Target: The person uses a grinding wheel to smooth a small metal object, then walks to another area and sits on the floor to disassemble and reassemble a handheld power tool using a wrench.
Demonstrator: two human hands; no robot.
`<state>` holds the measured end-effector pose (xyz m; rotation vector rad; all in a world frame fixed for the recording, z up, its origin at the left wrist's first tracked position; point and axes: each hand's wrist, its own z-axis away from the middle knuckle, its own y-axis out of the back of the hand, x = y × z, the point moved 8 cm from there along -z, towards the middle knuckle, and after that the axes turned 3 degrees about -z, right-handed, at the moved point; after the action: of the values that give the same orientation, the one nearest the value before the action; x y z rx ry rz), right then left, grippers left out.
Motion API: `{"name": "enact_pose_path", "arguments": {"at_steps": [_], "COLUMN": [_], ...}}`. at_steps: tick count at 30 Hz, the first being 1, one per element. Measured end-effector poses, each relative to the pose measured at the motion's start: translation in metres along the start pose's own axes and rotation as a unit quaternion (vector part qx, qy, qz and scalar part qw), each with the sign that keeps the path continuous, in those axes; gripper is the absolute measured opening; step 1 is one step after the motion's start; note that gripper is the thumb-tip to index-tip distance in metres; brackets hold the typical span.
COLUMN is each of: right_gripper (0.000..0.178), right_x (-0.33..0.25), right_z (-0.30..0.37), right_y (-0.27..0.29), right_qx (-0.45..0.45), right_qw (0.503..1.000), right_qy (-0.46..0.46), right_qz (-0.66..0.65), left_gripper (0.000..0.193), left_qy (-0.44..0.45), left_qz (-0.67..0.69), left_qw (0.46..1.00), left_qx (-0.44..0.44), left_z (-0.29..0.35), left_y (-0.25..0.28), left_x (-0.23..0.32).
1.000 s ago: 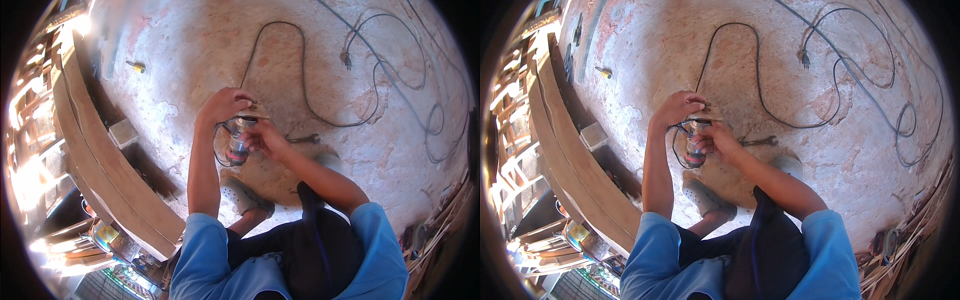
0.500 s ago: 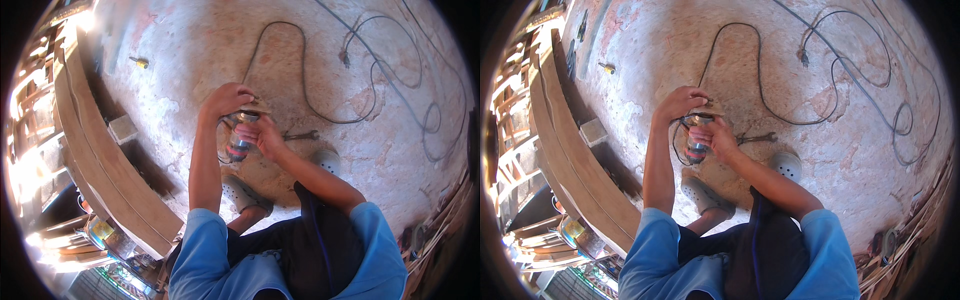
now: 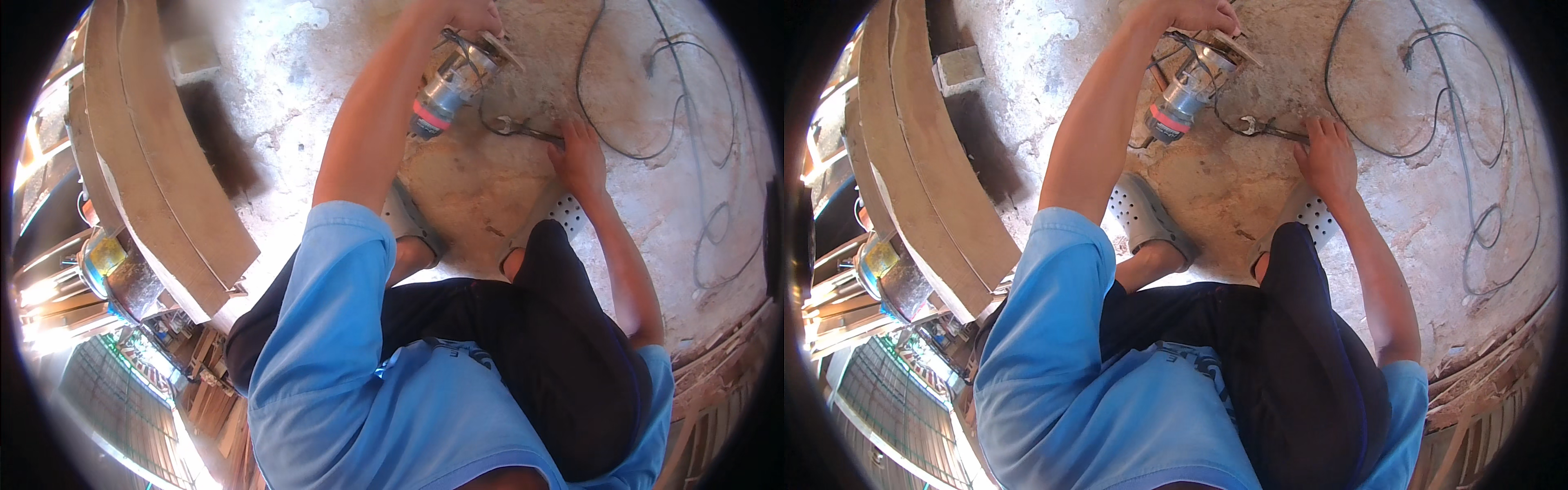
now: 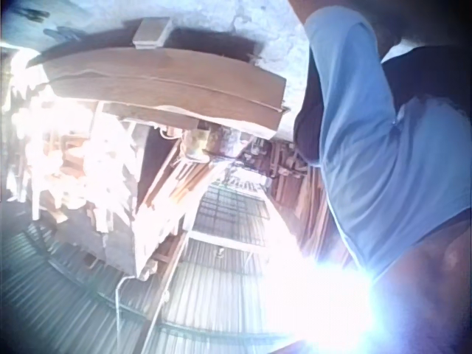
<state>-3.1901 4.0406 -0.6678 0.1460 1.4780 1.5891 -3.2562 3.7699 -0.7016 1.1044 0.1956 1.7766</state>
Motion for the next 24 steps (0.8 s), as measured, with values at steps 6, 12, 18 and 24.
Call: {"name": "enact_pose_path", "arguments": {"at_steps": [6,12,18,24], "right_gripper": [0.033,0.032,0.048,0.067], "right_x": [-0.004,-0.013,-0.038,-0.081], "right_z": [0.001,0.006,-0.031,-0.051], "right_y": [-0.005,0.001,-0.022,-0.041], "right_qx": [0.031,0.040,-0.051,-0.116], "right_qw": [0.997,0.996,0.852,0.572], "right_qy": [0.052,0.073,-0.119,-0.250], "right_qz": [0.048,0.031,-0.508,-0.773], "left_gripper": [0.036,0.035,0.031,0.033], "left_qy": [-0.009,0.042,0.052,0.109], "left_qz": [0.022,0.056,0.074,0.104], "left_qw": [0.999,0.998,0.996,0.989], "left_qx": [0.030,0.011,0.023,0.001], "left_z": [0.003,0.013,0.019,0.027], "left_y": [0.007,0.012,0.014,0.016], "left_x": [0.006,0.012,0.018,0.020]}}
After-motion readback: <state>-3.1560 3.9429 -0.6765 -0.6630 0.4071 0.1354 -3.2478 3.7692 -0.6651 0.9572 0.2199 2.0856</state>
